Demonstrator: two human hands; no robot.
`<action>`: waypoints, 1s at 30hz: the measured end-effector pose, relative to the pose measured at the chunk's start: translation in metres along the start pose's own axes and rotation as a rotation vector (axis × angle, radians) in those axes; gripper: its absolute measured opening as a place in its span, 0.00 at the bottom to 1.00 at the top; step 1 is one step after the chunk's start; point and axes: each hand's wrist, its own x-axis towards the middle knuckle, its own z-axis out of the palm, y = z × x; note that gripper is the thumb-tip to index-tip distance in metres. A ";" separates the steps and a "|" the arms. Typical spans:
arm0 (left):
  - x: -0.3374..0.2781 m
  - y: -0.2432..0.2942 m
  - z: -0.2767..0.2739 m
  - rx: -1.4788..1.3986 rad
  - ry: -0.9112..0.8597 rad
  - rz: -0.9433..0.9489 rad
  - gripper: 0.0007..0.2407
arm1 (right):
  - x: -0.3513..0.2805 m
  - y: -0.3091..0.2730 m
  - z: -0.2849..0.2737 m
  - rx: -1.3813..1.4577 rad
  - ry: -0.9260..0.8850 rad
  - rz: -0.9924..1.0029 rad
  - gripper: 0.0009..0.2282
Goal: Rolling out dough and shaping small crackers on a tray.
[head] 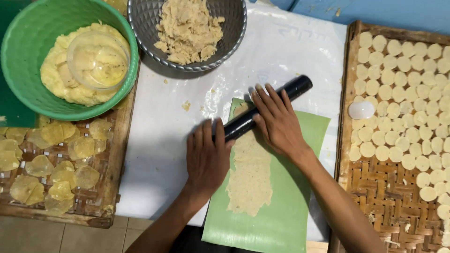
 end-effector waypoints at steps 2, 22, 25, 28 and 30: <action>0.008 -0.007 -0.001 0.025 -0.002 -0.046 0.23 | 0.024 0.001 0.012 -0.005 -0.025 0.005 0.21; 0.032 -0.070 0.014 -0.091 0.029 0.000 0.22 | 0.051 0.047 0.003 0.346 0.304 0.141 0.08; 0.028 -0.071 0.008 -0.180 0.047 -0.038 0.21 | -0.011 0.072 -0.010 -0.030 0.080 0.319 0.08; 0.027 -0.064 0.005 -0.243 0.041 -0.077 0.20 | -0.046 0.080 -0.017 -0.104 -0.206 0.387 0.13; 0.029 -0.060 0.005 -0.199 0.071 -0.023 0.19 | -0.049 0.080 -0.015 -0.137 -0.202 0.348 0.16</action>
